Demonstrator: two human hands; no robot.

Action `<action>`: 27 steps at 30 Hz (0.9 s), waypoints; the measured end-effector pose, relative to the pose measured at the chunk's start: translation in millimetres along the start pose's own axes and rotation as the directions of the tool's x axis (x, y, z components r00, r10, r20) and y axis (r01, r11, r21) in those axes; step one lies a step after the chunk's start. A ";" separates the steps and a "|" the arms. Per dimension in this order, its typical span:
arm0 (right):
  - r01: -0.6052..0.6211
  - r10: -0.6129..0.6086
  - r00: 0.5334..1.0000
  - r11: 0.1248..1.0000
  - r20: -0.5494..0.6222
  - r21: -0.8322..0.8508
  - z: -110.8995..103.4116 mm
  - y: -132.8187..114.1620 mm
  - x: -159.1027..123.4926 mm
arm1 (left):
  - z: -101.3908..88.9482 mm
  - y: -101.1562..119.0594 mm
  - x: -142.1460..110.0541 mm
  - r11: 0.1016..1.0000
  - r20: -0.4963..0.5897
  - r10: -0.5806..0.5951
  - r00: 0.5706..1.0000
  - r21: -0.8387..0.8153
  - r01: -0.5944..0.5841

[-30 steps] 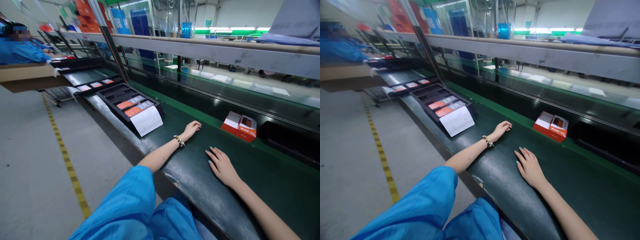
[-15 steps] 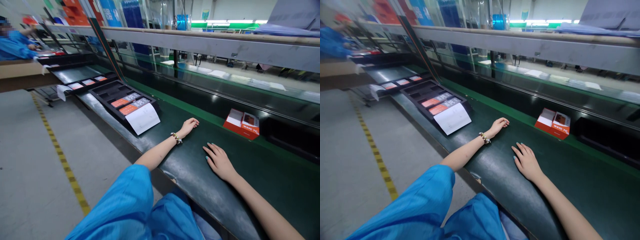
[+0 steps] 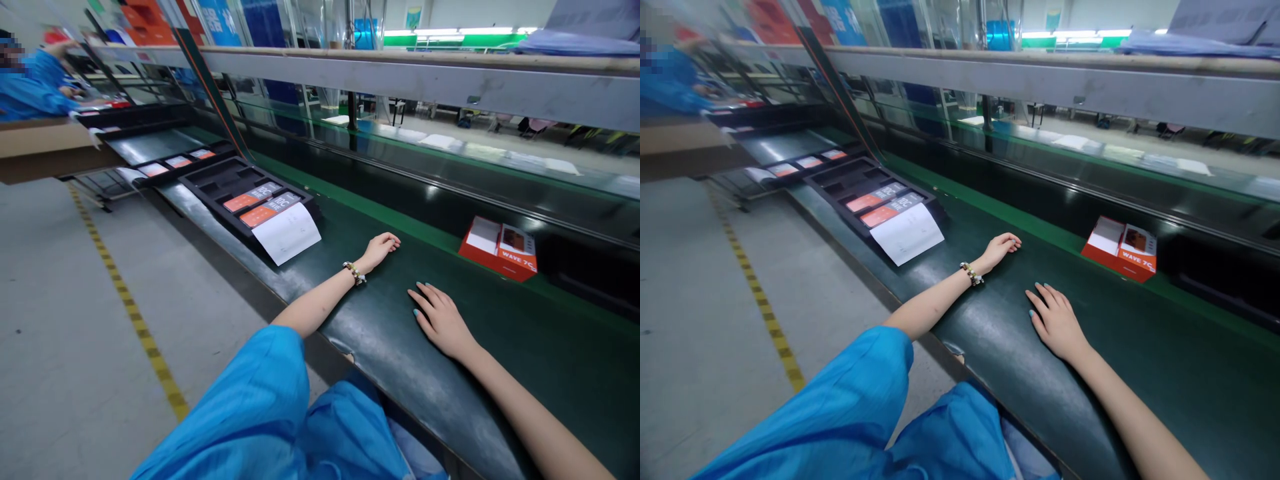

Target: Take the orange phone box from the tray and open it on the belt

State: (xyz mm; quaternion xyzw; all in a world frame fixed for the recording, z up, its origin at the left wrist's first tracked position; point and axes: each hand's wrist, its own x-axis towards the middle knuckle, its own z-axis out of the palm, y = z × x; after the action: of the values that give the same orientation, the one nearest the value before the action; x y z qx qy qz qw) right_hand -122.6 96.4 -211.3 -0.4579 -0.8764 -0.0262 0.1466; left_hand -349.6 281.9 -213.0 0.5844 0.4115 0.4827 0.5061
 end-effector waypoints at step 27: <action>0.006 -0.006 1.000 1.000 -0.008 -0.019 -1.0 0.1 0.8 | 1.0 0.8 -0.1 1.000 0.004 0.007 1.000 0.026 -0.007</action>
State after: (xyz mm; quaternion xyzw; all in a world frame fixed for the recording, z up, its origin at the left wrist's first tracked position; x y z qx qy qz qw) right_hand -122.7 97.0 -210.2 -0.4563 -0.8771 -0.0368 0.1455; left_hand -348.6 281.4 -212.2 0.5933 0.4150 0.4778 0.4975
